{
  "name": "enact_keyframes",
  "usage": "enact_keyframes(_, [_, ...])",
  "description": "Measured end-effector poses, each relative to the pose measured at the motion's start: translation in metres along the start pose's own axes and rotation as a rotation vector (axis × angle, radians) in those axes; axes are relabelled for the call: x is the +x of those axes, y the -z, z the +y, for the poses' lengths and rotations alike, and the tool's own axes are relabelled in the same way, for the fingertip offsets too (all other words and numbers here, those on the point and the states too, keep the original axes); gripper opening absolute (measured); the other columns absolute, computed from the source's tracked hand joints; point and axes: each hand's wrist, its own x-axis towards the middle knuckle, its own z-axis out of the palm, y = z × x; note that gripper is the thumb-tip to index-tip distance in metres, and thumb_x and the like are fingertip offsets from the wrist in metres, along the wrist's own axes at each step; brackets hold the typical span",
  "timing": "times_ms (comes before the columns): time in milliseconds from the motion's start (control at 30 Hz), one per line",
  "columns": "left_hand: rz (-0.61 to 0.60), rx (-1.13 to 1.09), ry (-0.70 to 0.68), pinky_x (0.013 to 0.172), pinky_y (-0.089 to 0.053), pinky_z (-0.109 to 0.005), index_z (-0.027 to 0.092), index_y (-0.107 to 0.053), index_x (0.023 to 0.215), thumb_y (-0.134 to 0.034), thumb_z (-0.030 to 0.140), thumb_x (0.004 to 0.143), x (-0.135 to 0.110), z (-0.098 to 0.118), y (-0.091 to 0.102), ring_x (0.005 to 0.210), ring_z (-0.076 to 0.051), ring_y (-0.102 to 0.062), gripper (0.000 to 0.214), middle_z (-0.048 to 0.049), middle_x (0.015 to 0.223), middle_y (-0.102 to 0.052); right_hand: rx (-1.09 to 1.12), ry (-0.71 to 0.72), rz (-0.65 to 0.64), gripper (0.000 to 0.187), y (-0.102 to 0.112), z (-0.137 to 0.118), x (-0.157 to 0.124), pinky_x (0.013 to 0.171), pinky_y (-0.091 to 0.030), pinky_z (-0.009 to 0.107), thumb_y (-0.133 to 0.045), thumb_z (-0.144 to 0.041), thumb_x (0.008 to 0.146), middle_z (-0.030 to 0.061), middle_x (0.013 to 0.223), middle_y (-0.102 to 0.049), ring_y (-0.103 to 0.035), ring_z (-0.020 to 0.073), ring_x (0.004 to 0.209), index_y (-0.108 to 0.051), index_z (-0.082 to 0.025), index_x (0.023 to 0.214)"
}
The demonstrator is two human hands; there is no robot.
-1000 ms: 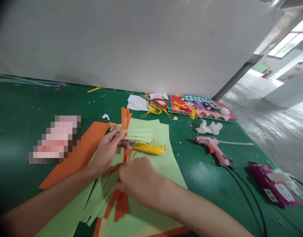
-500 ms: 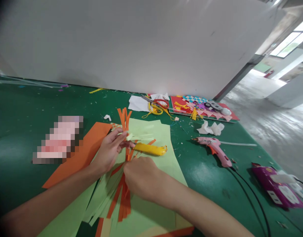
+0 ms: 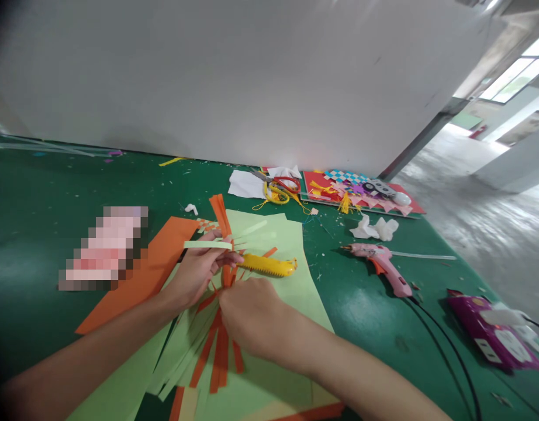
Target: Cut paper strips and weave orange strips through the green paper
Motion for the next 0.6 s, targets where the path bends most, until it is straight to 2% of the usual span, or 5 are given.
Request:
enact_keyframes(100, [0.016, 0.021, 0.000, 0.062, -0.049, -0.026, 0.018, -0.048, 0.078, -0.067, 0.029, 0.074, 0.000, 0.001, -0.001, 0.064, -0.017, -0.069, 0.021, 0.0022, 0.064, -0.064, 0.002, -0.004, 0.024, 0.020, 0.003, 0.005, -0.002, 0.045, -0.026, 0.026, -0.048, -0.016, 0.085, 0.0097, 0.068, -0.065, -0.057, 0.0167, 0.055, -0.066, -0.011, 0.078])
enact_keyframes(300, [-0.032, 0.058, 0.015, 0.067, -0.050, -0.026, 0.019, -0.047, 0.080, -0.064, 0.028, 0.077, -0.001, 0.001, 0.000, 0.066, -0.015, -0.068, 0.019, 0.0025, 0.061, -0.065, 0.125, -0.043, 0.100, 0.019, 0.015, 0.019, -0.011, 0.048, -0.016, 0.026, -0.051, -0.017, 0.084, 0.0003, 0.057, -0.054, -0.045, 0.0100, 0.052, -0.057, -0.015, 0.066])
enact_keyframes(467, [-0.019, 0.022, 0.023, 0.063, -0.049, -0.026, 0.020, -0.052, 0.078, -0.067, 0.024, 0.070, -0.001, 0.001, 0.000, 0.063, -0.015, -0.066, 0.018, 0.0024, 0.067, -0.066, 0.229, -0.093, 0.160, 0.014, 0.027, 0.033, -0.016, 0.051, -0.020, 0.025, -0.054, -0.017, 0.081, -0.0017, 0.062, -0.054, -0.043, 0.0094, 0.056, -0.054, -0.016, 0.067])
enact_keyframes(600, [-0.022, 0.034, -0.002, 0.064, -0.048, -0.026, 0.021, -0.049, 0.083, -0.067, 0.025, 0.072, 0.000, 0.001, 0.000, 0.062, -0.014, -0.065, 0.021, 0.0046, 0.065, -0.065, 0.326, -0.079, 0.214, 0.013, 0.036, 0.044, -0.016, 0.056, -0.027, 0.024, -0.054, -0.016, 0.081, -0.0014, 0.066, -0.055, -0.045, 0.0096, 0.060, -0.056, -0.016, 0.068])
